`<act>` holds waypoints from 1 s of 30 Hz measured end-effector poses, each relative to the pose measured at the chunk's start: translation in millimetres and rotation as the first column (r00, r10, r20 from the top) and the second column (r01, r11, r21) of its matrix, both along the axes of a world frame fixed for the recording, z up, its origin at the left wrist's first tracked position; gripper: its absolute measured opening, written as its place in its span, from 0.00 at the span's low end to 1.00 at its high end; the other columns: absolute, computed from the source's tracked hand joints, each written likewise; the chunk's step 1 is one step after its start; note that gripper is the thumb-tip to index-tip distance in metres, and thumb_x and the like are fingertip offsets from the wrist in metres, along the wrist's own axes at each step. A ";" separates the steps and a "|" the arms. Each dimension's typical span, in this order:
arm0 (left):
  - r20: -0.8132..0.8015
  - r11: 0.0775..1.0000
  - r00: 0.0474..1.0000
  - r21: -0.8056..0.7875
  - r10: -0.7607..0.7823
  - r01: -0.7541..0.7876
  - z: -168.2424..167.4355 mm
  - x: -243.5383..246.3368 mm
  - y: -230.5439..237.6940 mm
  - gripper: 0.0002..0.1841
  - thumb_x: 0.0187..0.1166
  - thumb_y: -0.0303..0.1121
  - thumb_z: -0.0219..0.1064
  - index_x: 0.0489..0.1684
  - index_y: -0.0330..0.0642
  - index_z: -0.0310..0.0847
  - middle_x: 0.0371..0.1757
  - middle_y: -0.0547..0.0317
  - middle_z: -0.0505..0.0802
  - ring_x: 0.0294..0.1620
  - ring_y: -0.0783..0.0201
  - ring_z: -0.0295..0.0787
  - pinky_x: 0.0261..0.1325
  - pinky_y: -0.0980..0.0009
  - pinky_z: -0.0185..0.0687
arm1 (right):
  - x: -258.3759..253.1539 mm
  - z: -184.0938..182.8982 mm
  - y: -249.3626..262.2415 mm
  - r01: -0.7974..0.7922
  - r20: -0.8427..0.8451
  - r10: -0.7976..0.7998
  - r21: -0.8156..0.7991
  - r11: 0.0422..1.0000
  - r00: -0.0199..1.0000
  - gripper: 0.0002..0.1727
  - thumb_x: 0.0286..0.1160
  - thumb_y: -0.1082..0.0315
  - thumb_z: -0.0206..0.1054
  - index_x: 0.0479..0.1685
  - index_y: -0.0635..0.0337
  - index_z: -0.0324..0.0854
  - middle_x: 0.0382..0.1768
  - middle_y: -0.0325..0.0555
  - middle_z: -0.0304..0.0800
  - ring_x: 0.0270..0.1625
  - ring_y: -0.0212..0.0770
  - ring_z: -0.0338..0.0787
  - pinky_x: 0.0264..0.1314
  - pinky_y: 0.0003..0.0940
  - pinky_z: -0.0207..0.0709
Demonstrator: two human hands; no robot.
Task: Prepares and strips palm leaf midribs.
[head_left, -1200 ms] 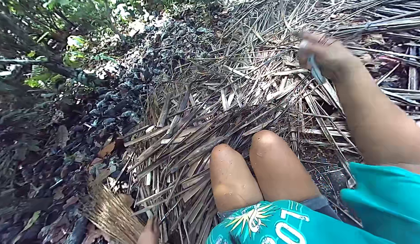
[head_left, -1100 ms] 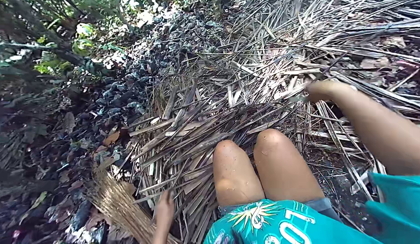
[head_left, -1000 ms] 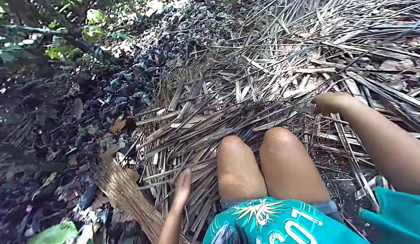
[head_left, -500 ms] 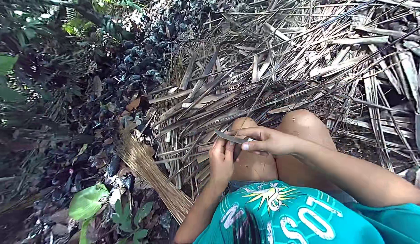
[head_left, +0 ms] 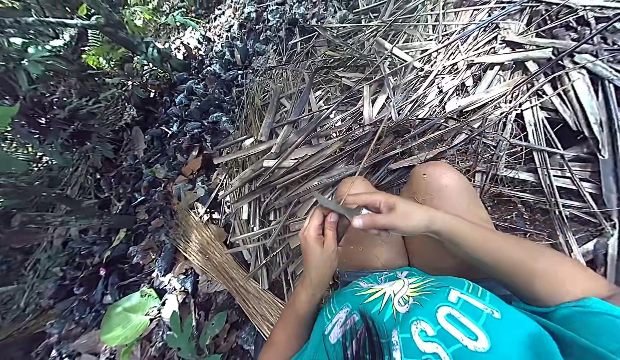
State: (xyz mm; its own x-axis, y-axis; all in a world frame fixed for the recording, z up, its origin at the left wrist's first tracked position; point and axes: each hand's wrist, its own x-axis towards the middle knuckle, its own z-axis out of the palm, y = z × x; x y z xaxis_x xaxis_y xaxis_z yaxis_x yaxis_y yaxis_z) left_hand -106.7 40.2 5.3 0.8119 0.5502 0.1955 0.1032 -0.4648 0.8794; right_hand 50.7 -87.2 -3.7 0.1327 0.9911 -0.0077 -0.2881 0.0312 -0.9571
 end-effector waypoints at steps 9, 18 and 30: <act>-0.080 0.976 0.987 -0.183 -0.137 0.120 -19.5 -47.2 19.6 0.11 0.89 0.30 0.52 0.38 0.40 0.79 0.24 0.76 0.80 0.17 0.86 0.71 0.21 0.87 0.71 | 150.7 61.5 -42.7 0.640 0.060 -0.696 0.343 0.688 0.716 0.17 0.90 0.61 0.44 0.72 0.45 0.68 0.18 0.16 0.69 0.17 0.19 0.70 0.23 0.15 0.69; -0.078 0.546 0.918 -0.822 -0.388 0.160 -2.5 -29.0 41.3 0.11 0.87 0.39 0.58 0.36 0.52 0.84 0.22 0.79 0.84 0.13 0.86 0.71 0.17 0.89 0.67 | -1.8 -2.4 2.2 -0.179 0.004 0.180 -0.081 0.981 0.984 0.19 0.87 0.65 0.54 0.72 0.59 0.73 0.26 0.27 0.76 0.21 0.17 0.71 0.24 0.13 0.66; -0.133 0.733 0.940 -0.663 -0.316 0.153 -26.5 -55.3 45.1 0.13 0.91 0.32 0.47 0.40 0.50 0.79 0.26 0.72 0.91 0.19 0.83 0.82 0.23 0.87 0.77 | 27.8 6.4 -7.0 0.187 -0.026 -0.188 -0.023 0.982 0.982 0.23 0.86 0.66 0.55 0.79 0.58 0.69 0.23 0.30 0.76 0.20 0.21 0.74 0.24 0.18 0.72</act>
